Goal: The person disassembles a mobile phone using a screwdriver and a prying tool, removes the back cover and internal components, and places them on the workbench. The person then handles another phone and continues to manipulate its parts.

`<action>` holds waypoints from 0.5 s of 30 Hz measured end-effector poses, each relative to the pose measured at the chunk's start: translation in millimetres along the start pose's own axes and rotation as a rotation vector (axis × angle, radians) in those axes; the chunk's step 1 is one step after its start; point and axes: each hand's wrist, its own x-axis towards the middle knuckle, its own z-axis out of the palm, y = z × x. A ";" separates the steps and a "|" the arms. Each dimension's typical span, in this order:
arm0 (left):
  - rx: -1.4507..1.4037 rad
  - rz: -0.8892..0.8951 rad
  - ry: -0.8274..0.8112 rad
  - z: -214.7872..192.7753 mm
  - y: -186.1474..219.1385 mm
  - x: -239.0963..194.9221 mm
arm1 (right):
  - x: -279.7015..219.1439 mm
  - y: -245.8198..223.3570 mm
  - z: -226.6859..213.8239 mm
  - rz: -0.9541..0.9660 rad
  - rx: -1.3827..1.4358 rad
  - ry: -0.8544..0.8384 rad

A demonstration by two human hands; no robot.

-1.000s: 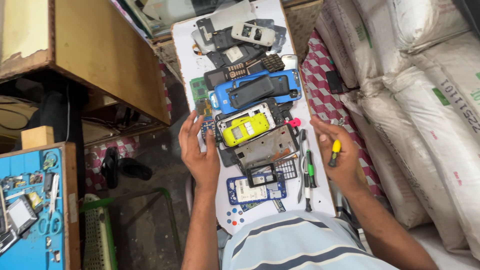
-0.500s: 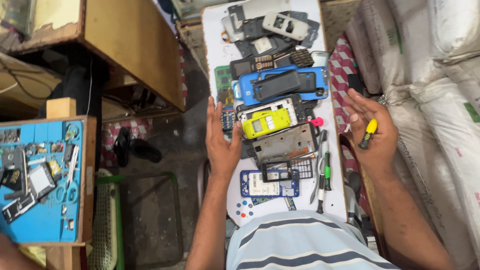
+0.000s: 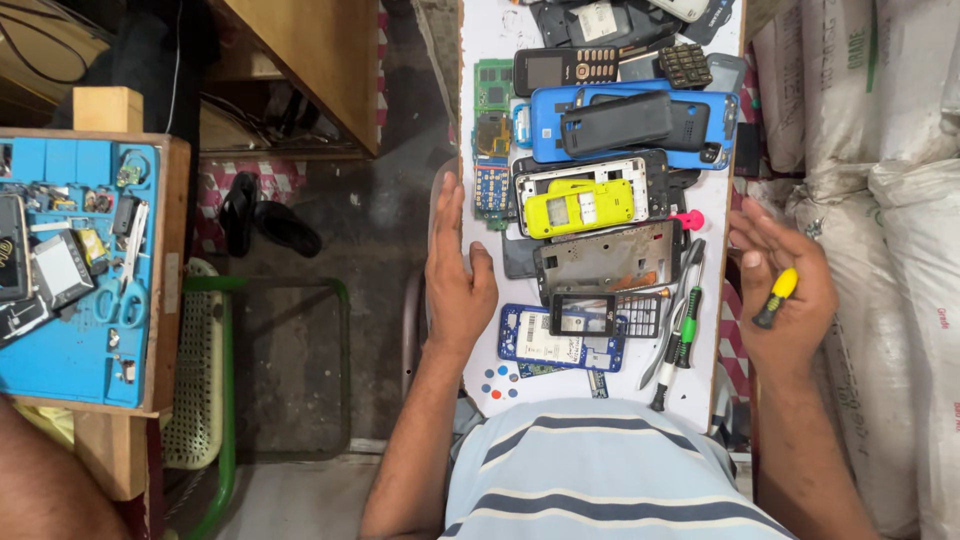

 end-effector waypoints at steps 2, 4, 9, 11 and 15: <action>0.033 0.000 -0.020 -1.5 1.9 -0.6 | -8.5 0.5 0.4 0.005 0.014 0.001; 0.055 -0.018 -0.045 -0.4 3.2 0.1 | -16.6 1.1 -1.2 0.005 0.008 0.003; 0.174 0.017 -0.063 3.0 2.6 3.9 | -28.1 3.2 -3.7 0.029 -0.067 0.017; 0.213 0.025 -0.064 3.9 1.9 5.5 | -30.1 1.5 -1.2 0.040 -0.067 0.013; 0.297 0.049 -0.030 7.3 2.5 12.5 | -28.7 -8.7 5.4 0.061 -0.106 0.001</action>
